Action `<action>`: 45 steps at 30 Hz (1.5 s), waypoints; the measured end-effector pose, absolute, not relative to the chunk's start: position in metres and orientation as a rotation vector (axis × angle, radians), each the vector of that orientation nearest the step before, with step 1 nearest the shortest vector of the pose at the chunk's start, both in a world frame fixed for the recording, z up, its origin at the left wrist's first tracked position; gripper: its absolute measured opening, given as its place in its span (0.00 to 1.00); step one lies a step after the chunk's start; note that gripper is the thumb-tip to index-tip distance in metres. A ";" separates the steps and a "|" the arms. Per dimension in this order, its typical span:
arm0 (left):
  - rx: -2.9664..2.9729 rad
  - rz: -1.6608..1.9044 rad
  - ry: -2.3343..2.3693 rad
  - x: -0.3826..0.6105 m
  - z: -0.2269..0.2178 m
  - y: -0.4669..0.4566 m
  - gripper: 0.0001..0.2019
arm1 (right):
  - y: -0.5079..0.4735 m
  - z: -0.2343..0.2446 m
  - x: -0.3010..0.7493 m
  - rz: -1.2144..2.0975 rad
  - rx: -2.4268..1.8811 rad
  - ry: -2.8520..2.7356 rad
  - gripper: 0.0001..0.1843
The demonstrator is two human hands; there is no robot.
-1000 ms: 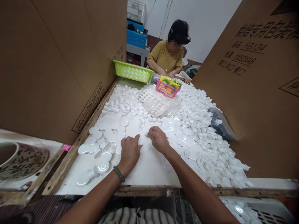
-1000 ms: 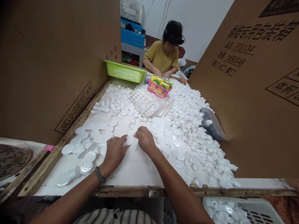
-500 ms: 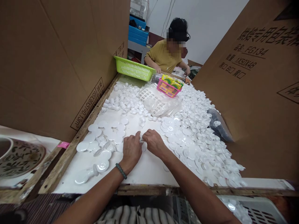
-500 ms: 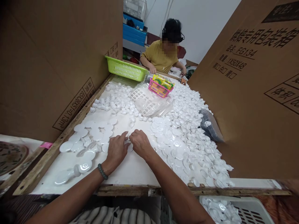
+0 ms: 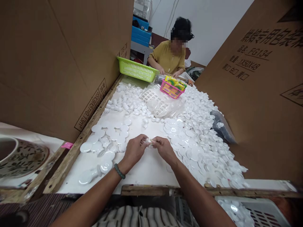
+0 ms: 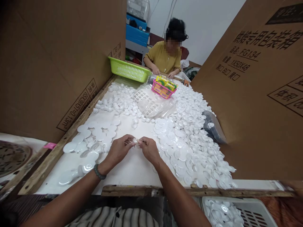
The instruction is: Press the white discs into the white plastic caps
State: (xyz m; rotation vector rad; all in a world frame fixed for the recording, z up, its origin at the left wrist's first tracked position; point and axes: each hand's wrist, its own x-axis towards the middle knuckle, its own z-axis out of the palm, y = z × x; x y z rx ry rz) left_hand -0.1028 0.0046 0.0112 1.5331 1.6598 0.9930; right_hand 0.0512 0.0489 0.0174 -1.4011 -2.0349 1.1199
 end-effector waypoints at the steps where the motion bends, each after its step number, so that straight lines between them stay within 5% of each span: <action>1: 1.474 0.982 1.610 -0.100 0.013 0.003 0.11 | 0.042 0.018 0.056 1.219 -1.416 -1.970 0.13; 12: 1.114 0.756 1.452 -0.073 -0.001 -0.016 0.10 | -0.019 0.015 0.099 0.855 -1.289 -2.207 0.16; 24: 0.841 0.702 1.422 -0.072 0.006 -0.008 0.10 | -0.009 0.008 0.093 0.251 -1.221 -2.703 0.08; 34: 0.957 0.830 1.297 -0.077 -0.004 -0.015 0.13 | -0.022 -0.005 0.096 0.547 -1.202 -2.235 0.18; 40: 0.902 0.825 1.208 -0.081 0.000 -0.019 0.14 | -0.028 0.000 0.092 0.635 -1.247 -2.199 0.12; 45: 0.903 0.857 1.201 -0.081 -0.001 -0.023 0.17 | -0.025 -0.001 0.093 0.712 -1.217 -2.217 0.20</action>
